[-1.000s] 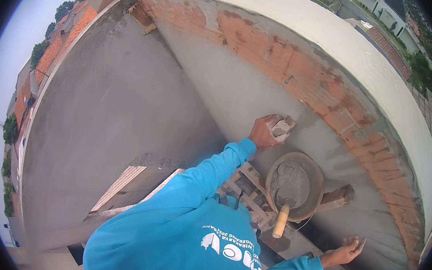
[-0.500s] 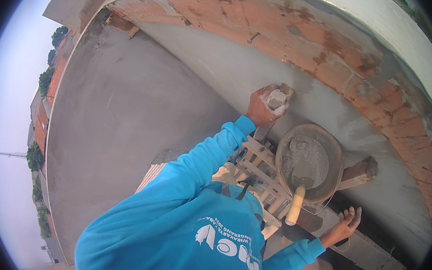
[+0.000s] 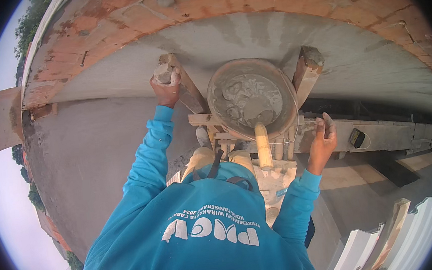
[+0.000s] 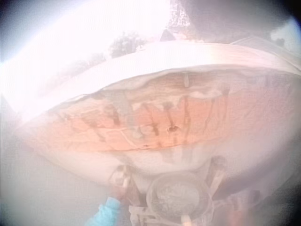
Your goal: The person applies wet plaster to a horizontal wall beam using a trowel and then smooths the surface with a wooden float. The person works along the beam, repeatedly applying and leveling the material.
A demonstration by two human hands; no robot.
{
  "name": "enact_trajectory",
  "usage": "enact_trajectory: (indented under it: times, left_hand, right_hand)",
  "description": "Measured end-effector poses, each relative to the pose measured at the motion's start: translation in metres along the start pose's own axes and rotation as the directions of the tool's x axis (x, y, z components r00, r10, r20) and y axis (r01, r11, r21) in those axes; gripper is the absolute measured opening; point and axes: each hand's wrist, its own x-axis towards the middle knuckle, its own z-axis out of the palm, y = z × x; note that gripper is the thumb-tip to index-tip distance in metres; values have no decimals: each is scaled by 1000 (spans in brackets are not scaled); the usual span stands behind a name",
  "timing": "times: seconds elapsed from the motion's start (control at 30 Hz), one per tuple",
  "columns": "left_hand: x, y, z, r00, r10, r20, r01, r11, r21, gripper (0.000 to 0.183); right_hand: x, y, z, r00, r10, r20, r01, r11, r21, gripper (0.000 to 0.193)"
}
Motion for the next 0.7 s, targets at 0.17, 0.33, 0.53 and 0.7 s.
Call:
enact_trajectory:
  times: [0.17,0.33,0.53,0.7]
  left_hand:
    - [-2,3,4,995,96,-37,-95,995,38,33]
    - [-2,2,1,999,43,24,-44,998,47,32]
    - [-5,-1,6,994,80,-70,-87,992,-95,34]
    - [-1,-5,2,985,171,-27,-170,985,27,38]
  right_hand:
    - [-6,4,4,999,21,28,-20,999,-41,35]
    - [-13,32,-1,998,-46,41,52,980,-190,40]
    - [-22,46,-6,993,57,106,-36,981,-193,36]
    - [-27,77,-19,997,55,60,-42,977,-208,35]
